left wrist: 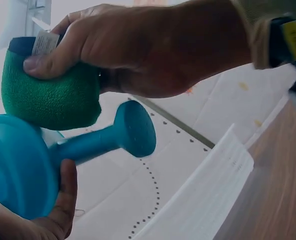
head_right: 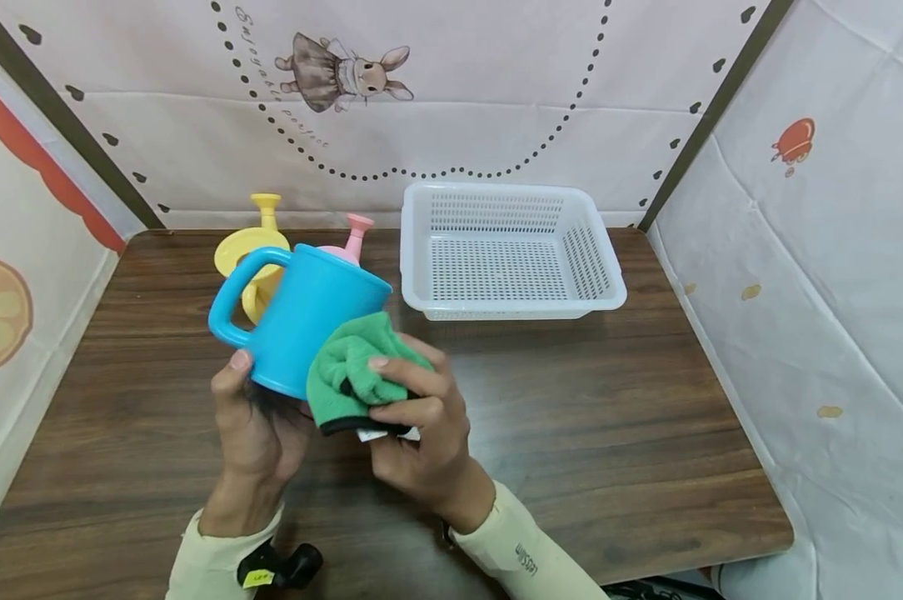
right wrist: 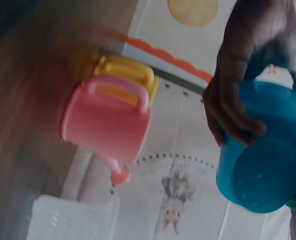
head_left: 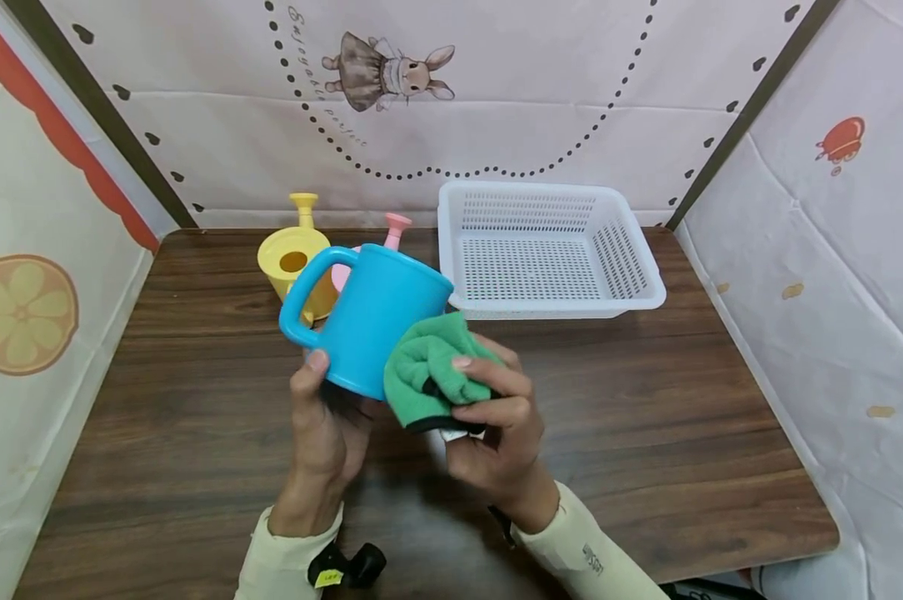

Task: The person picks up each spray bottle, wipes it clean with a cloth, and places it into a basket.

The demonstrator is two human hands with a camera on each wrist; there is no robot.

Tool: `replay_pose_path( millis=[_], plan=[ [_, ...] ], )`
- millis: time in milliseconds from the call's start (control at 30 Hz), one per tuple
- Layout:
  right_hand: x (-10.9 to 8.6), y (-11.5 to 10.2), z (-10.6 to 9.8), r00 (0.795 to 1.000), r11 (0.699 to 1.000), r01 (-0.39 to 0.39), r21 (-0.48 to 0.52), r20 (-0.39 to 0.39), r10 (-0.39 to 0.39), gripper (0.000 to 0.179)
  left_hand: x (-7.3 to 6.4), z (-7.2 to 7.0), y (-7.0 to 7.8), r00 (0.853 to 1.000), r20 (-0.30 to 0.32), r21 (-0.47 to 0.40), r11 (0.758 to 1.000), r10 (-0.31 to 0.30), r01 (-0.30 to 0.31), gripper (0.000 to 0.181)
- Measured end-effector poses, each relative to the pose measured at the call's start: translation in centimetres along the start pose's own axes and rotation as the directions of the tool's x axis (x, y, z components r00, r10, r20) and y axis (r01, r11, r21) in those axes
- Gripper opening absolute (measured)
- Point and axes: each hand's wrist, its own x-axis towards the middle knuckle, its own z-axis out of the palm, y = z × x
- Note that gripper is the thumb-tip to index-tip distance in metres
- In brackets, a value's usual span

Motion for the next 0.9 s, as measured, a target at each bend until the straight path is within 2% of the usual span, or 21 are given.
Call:
replay_pose_path(
  millis=[167,267,367,467,533,600,700,900],
  plan=[
    [-1.2,-0.7,0.6,0.996,0.999,0.05,-0.004,0.078,-0.05,0.008,0.1,-0.1,0.3,0.996,-0.039,-0.054,0.995,0.082,-0.084,0.067],
    [-1.2,-0.7,0.8,0.993,0.997,0.077,-0.006,0.089,-0.076,0.009,0.2,-0.2,0.5,0.995,-0.041,-0.034,0.995,0.087,-0.089,0.065],
    [-0.5,-0.2,0.7,0.994,0.996,0.086,0.002,0.064,-0.086,0.011,0.1,-0.5,0.7,0.998,-0.033,-0.017,0.998,0.056,-0.056,0.058],
    [0.7,0.3,0.2,0.999,0.999,0.035,-0.034,0.041,-0.033,0.021,0.0,-0.7,0.8,0.998,-0.048,-0.003,1.0,0.03,-0.03,0.062],
    [1.3,0.5,-0.5,0.998,0.997,-0.038,-0.074,0.041,0.041,0.018,-0.1,-0.8,1.0,0.998,-0.061,0.008,1.0,0.018,-0.018,0.069],
    [1.6,0.7,-1.2,0.992,0.989,-0.103,-0.109,0.058,0.109,0.015,-0.1,-0.7,1.2,0.996,-0.082,0.02,0.999,0.031,-0.029,0.074],
    [1.4,0.7,-1.9,0.983,0.985,-0.139,-0.104,0.105,0.15,0.014,-0.1,-0.4,1.8,0.994,-0.091,0.039,0.998,0.06,-0.057,0.075],
    [0.3,0.2,-1.6,0.975,0.999,-0.033,-0.041,0.218,0.041,0.011,0.1,0.0,2.2,0.983,-0.141,0.095,0.99,0.116,-0.103,0.072]
  ],
)
